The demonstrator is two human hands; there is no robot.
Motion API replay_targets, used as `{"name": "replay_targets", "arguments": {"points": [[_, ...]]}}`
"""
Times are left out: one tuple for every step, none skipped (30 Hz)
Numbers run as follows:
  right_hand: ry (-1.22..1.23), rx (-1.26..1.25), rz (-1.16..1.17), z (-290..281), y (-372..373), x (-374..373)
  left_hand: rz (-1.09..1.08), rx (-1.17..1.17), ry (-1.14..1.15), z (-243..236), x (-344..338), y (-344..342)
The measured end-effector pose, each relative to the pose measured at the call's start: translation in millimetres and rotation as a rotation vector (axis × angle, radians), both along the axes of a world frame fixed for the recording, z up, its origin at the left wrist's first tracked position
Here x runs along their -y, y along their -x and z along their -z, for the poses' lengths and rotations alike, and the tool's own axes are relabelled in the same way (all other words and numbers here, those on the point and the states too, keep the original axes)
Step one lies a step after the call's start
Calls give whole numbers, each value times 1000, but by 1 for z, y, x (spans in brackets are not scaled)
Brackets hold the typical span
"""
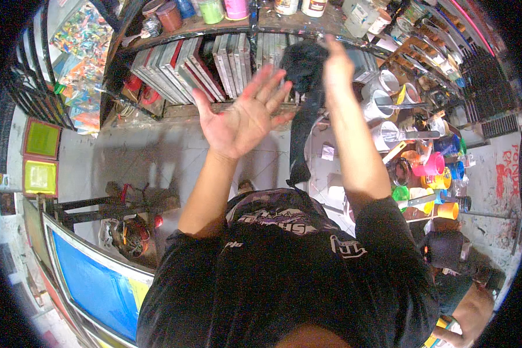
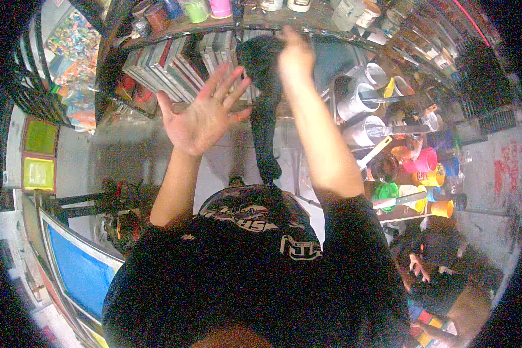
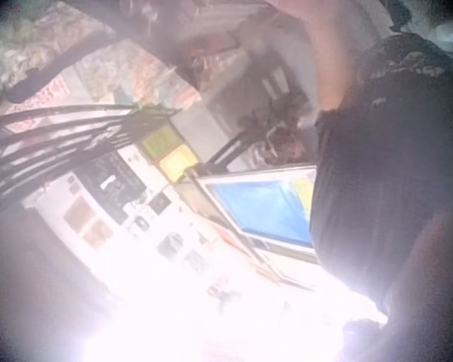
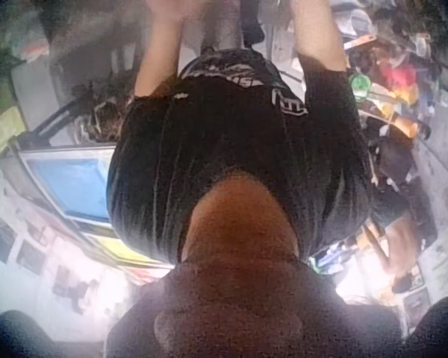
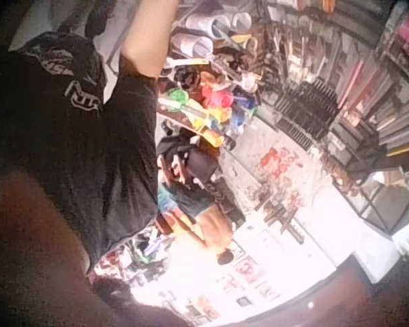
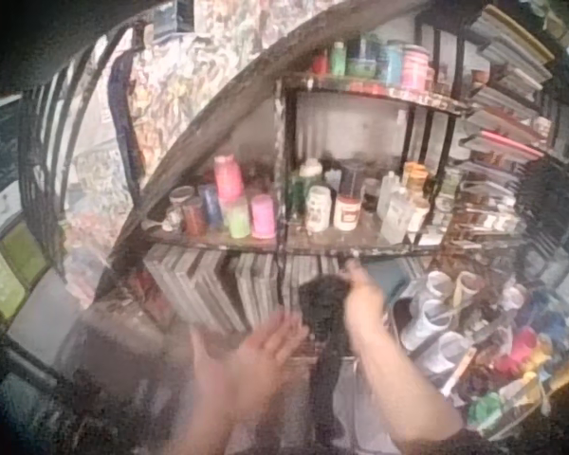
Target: The person pours red ink onto a screen printing frame and uses a squeegee to spread it evenly across the mesh. They repeatedly reload ink from a container and smooth the surface, then flip the frame to work on the other side. The person finishes by wiping the squeegee and cleaning their hands with a cloth.
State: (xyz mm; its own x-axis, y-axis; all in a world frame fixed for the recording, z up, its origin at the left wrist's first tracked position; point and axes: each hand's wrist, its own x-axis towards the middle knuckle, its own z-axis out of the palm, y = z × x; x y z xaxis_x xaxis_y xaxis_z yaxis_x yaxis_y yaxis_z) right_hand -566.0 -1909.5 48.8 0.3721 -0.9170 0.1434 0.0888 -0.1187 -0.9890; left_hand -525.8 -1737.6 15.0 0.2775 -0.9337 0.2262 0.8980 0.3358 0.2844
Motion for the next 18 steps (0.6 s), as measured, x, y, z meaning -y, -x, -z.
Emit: {"name": "replay_targets", "arguments": {"points": [[-150,163,-149,-10,7,0,18,-1,63,0,0,-4],[-313,281,-220,-20,11,-1,39,-2,124,-1,0,-7],[186,127,-330,-20,18,-13,6,1,41,-1,1,-5],[702,-66,-356,-15,29,-28,-199,55,-107,0,3,-3],[724,48,-508,-3,26,-56,-401,107,-256,1,4,0],[792,187,-671,8,22,-79,-562,149,-324,3,7,4],[922,111,-644,13,26,-82,-428,102,-84,6,7,8],[1076,38,-630,21,27,-87,-202,54,185,10,6,9],[1032,39,-619,27,27,-87,-292,226,-20,16,6,14],[988,67,-646,31,26,-85,-349,338,-177,23,4,17],[933,82,-668,34,24,-85,-412,418,-280,31,6,16],[888,99,-686,35,22,-81,-424,383,-262,40,7,16],[858,69,-692,36,21,-79,-416,420,-276,48,6,10],[801,67,-713,36,20,-77,-395,396,-288,56,5,8],[730,40,-740,37,20,-77,-375,372,-301,62,5,5],[659,14,-763,38,19,-78,-362,347,-378,66,3,4],[580,-64,-729,39,17,-80,-353,414,-432,67,2,4],[513,-55,-720,40,15,-81,-341,482,-485,66,1,5]]}}
